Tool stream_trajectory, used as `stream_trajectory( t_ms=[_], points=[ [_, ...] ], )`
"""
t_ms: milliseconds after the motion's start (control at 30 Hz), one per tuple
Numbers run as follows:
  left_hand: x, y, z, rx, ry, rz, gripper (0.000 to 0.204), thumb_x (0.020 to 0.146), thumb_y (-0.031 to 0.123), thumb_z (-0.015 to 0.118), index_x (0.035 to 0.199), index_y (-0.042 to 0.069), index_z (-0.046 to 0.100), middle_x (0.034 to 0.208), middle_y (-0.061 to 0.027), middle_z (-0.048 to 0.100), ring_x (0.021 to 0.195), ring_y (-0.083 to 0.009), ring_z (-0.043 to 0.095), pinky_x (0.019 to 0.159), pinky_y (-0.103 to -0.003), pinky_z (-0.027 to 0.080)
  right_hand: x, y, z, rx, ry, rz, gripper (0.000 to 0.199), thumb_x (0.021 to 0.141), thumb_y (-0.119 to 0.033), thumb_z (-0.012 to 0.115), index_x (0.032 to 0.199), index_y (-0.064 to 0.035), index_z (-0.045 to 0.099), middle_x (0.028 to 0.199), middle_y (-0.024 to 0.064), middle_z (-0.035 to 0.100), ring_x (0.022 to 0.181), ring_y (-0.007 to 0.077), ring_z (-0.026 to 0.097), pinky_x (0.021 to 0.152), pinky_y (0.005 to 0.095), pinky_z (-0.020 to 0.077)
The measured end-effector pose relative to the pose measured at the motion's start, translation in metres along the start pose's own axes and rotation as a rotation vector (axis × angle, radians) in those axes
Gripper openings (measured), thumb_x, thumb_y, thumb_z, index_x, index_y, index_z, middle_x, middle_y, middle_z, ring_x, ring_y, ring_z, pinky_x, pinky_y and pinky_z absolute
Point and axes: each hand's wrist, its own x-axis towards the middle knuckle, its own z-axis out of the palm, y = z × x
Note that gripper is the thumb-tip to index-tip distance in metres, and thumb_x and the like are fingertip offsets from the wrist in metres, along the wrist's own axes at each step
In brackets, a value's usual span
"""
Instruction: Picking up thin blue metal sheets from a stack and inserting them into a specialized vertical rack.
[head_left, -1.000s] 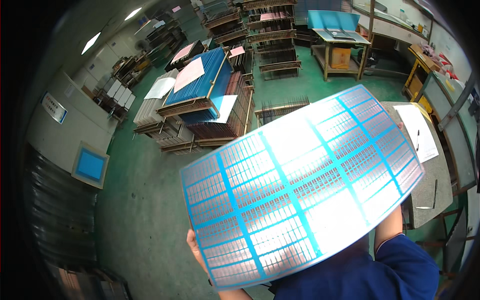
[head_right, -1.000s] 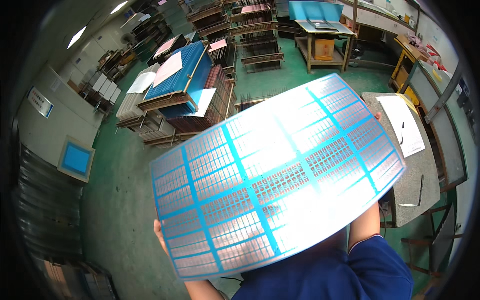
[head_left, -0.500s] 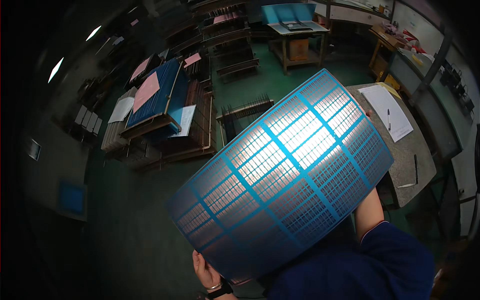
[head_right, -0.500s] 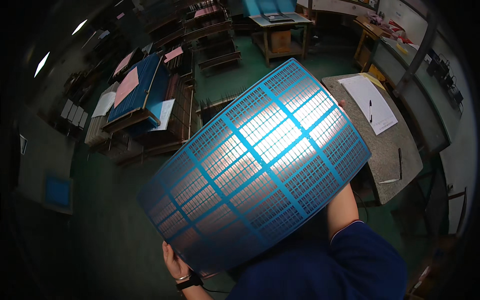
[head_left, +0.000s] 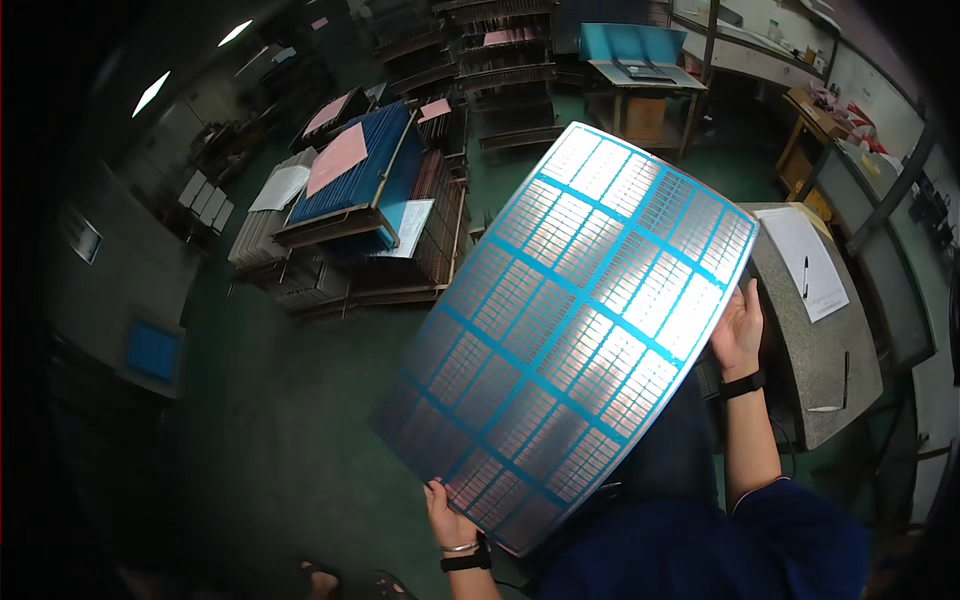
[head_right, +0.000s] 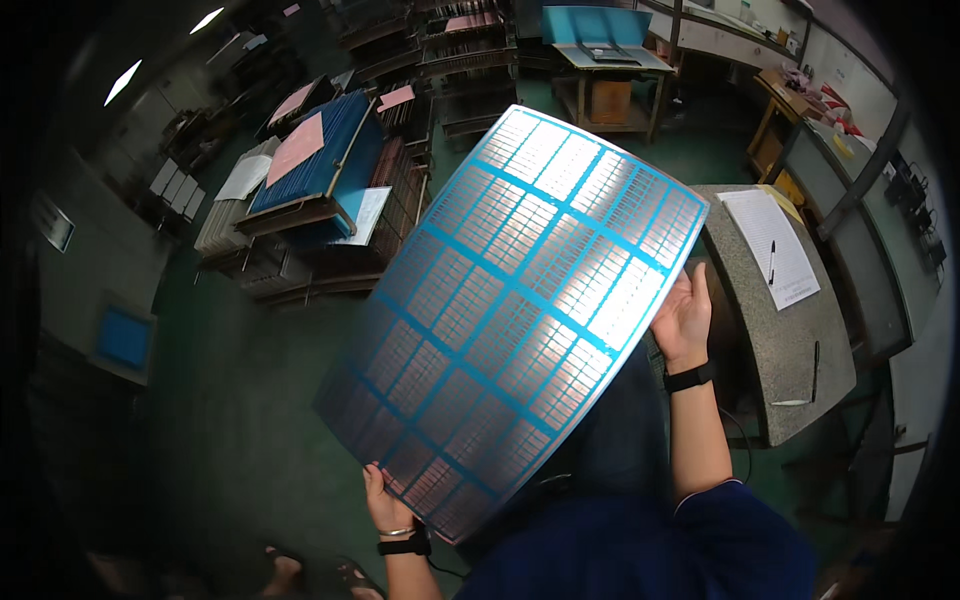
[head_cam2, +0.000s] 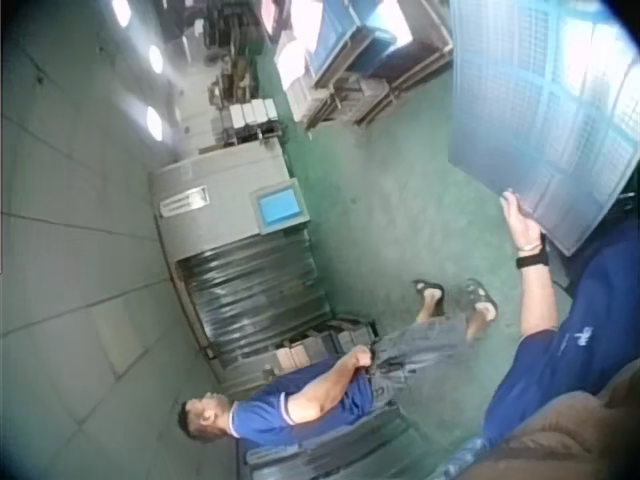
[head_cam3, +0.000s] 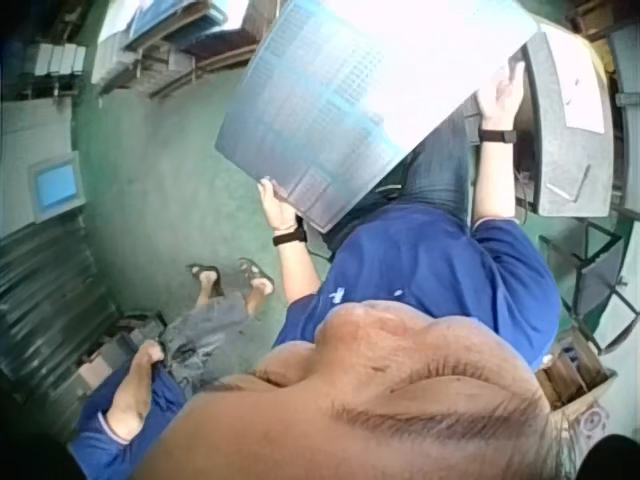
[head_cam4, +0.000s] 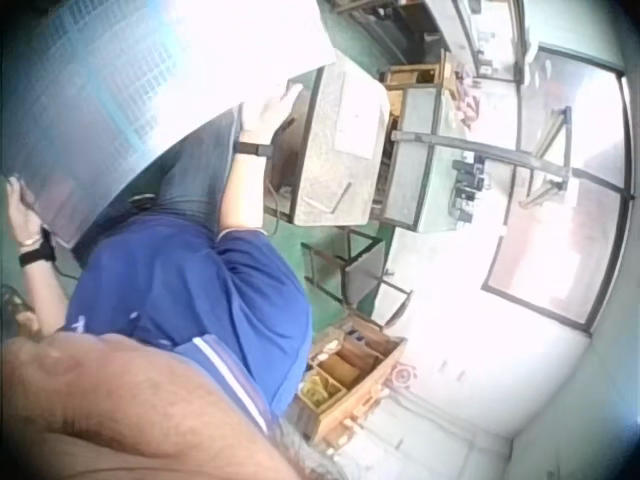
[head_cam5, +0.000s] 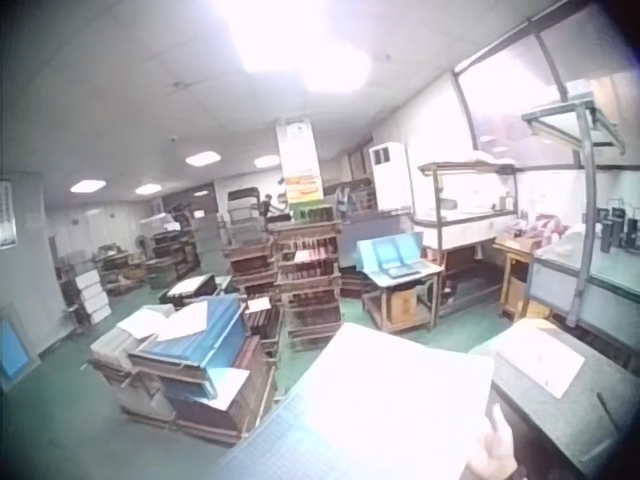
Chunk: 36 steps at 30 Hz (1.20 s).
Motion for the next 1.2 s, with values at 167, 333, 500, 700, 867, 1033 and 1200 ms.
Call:
stream_trajectory(
  t_ms=[167,333,500,700,867,1033,1200],
  points=[
    [0.013,0.023,-0.023,0.074,0.007,0.085,0.041,0.098,0.021,0.042,0.135,0.006,0.033,0.118,-0.0104,0.051,0.101,-0.0215,0.057,0.084,-0.038,0.051,-0.007,-0.028,-0.025,-0.261,-0.043,0.053,0.052,0.098,-0.042,0.034,0.12,0.0023,0.05,0.105,0.0215,0.063,0.099,0.0289,0.063,0.082,0.039,0.054],
    [0.015,0.028,-0.067,0.204,0.088,-0.031,0.047,0.096,0.025,0.047,0.133,-0.001,0.037,0.119,-0.0129,0.051,0.103,-0.0216,0.056,0.083,-0.038,0.051,-0.048,-0.028,-0.072,-0.569,0.204,0.264,0.032,0.094,-0.027,0.05,0.102,0.0023,0.058,0.089,0.016,0.067,0.077,0.0223,0.069,0.066,0.0352,0.059],
    [0.02,-0.002,-0.093,0.888,0.616,0.086,0.045,0.093,0.029,0.051,0.122,-0.006,0.047,0.119,-0.0183,0.054,0.106,-0.0312,0.052,0.097,-0.043,0.039,-0.113,-0.026,-0.124,-0.628,0.38,0.495,0.035,0.094,-0.031,0.05,0.106,0.001,0.058,0.096,0.015,0.066,0.085,0.0228,0.068,0.074,0.0338,0.0574],
    [0.012,0.019,-0.046,0.87,0.531,-0.248,0.044,0.093,0.033,0.051,0.123,0.002,0.049,0.112,-0.0107,0.056,0.092,-0.0235,0.053,0.086,-0.039,0.042,-0.148,-0.037,-0.149,-0.562,0.48,0.62,0.034,0.094,-0.031,0.051,0.112,-0.0029,0.056,0.105,0.0119,0.065,0.094,0.021,0.065,0.076,0.0326,0.057],
    [0.012,0.024,-0.03,1.567,0.368,0.032,0.064,0.09,0.044,0.052,0.135,-0.001,0.039,0.134,-0.0222,0.044,0.121,-0.0369,0.041,0.106,-0.04,0.03,-0.151,-0.039,-0.157,-0.6,0.432,0.659,0.032,0.094,-0.029,0.052,0.113,-0.0038,0.057,0.106,0.0102,0.064,0.095,0.0201,0.064,0.077,0.0327,0.0568],
    [0.021,-0.018,0.031,1.9,-0.217,0.573,0.034,0.081,0.013,0.053,0.109,-0.007,0.054,0.113,-0.0251,0.054,0.108,-0.041,0.048,0.095,-0.048,0.036,-0.154,-0.048,-0.143,-0.721,0.532,0.628,0.035,0.093,-0.031,0.054,0.112,-0.0019,0.056,0.105,0.0105,0.064,0.091,0.018,0.064,0.072,0.0321,0.0573],
    [-0.007,-0.106,0.104,1.704,-0.801,0.421,0.037,0.078,0.006,0.06,0.115,0.005,0.055,0.123,-0.0199,0.048,0.117,-0.0401,0.043,0.099,-0.049,0.035,-0.16,-0.12,-0.15,-1.452,0.733,0.254,0.04,0.094,-0.039,0.048,0.086,-0.0037,0.064,0.059,0.004,0.06,0.044,0.0087,0.052,0.042,0.0212,0.0414]
  ],
)
